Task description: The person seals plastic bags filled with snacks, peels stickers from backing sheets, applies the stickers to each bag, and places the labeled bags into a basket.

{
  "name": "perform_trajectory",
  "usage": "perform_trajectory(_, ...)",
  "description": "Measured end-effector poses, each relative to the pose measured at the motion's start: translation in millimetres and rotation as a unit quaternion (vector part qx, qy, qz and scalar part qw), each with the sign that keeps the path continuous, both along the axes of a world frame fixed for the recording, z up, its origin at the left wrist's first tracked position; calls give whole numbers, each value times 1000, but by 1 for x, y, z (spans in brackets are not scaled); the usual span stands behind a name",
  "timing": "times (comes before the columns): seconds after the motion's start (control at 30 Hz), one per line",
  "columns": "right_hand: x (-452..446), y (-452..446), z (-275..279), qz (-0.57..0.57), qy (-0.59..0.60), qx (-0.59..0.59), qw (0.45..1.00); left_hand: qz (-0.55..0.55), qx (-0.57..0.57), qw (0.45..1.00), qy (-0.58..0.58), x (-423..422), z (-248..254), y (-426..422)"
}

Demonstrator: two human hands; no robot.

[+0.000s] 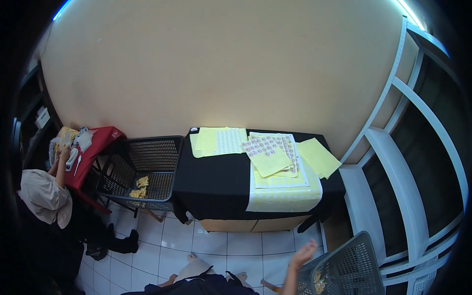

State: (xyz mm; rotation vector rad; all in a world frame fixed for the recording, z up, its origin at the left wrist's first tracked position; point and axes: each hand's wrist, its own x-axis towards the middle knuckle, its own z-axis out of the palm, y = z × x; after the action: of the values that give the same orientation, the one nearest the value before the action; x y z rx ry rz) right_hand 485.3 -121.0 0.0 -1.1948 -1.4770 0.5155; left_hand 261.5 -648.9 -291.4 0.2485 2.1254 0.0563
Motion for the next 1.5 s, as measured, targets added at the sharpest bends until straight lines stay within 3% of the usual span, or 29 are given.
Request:
perform_trajectory(0.1, -87, -73, -5, 201, 52, -111, 972, 25, 1, 1000, 2, -9, -12, 6)
perform_trajectory(0.13, -110, -96, -11, 274, 51, -101, 955, 36, 2, 999, 4, -15, -16, 7)
perform_trajectory(0.2, -145, -147, -6, 349, -69, 7, 935, 59, 3, 998, 6, -27, -20, 7)
perform_trajectory(0.27, -165, -187, -4, 462, -104, -19, 881, 86, 3, 996, 12, -35, -21, -6)
perform_trajectory(0.37, -187, -205, 3, 520, -203, 75, 826, 129, 1, 991, 24, -25, -24, -28)
perform_trajectory(0.5, -219, -198, -20, 552, -177, -29, 814, 184, -17, 983, 20, -16, -21, -65)
perform_trajectory(0.57, -249, -191, -11, 484, -151, 50, 861, 251, 6, 968, 5, -10, 2, -84)
perform_trajectory(0.6, -263, -191, -6, 491, -153, 50, 856, 283, 21, 959, -2, -20, 41, -72)
perform_trajectory(0.63, -276, -191, -1, 452, -150, 49, 878, 273, 28, 961, -1, -23, 49, -69)
perform_trajectory(0.73, -310, -186, 3, 415, -126, 35, 901, 311, 49, 948, -42, -39, 39, -60)
perform_trajectory(0.87, -346, -181, 10, 400, -117, 68, 907, 318, 100, 942, 25, -69, 57, -6)
perform_trajectory(0.93, -359, -180, 9, 397, -150, 102, 900, 389, 155, 904, 83, -91, 88, 25)
perform_trajectory(1.0, -373, -176, 2, 401, -185, 124, 889, 386, 259, 861, 207, -112, 91, 39)
perform_trajectory(1.07, -390, -177, 14, 391, -193, 154, 886, 461, 366, 746, 311, -142, 133, 56)
perform_trajectory(1.13, -396, -177, 15, 391, -232, 158, 876, 531, 380, 630, 420, -175, 166, 64)
perform_trajectory(1.2, -399, -177, 7, 380, -301, 165, 859, 490, 375, 572, 540, -217, 193, 54)
perform_trajectory(1.27, -397, -178, -4, 355, -340, 179, 852, 418, 346, 564, 622, -268, 239, 44)
perform_trajectory(1.33, -396, -183, -18, 324, -356, 172, 859, 466, 417, 505, 595, -323, 272, 42)
perform_trajectory(1.4, -394, -183, -29, 294, -368, 193, 861, 489, 503, 464, 541, -384, 254, 31)
perform_trajectory(1.47, -394, -184, -39, 265, -379, 214, 860, 629, 580, 392, 339, -435, 250, 34)
perform_trajectory(1.5, -394, -184, -44, 246, -381, 222, 863, 662, 523, 419, 334, -460, 243, 39)
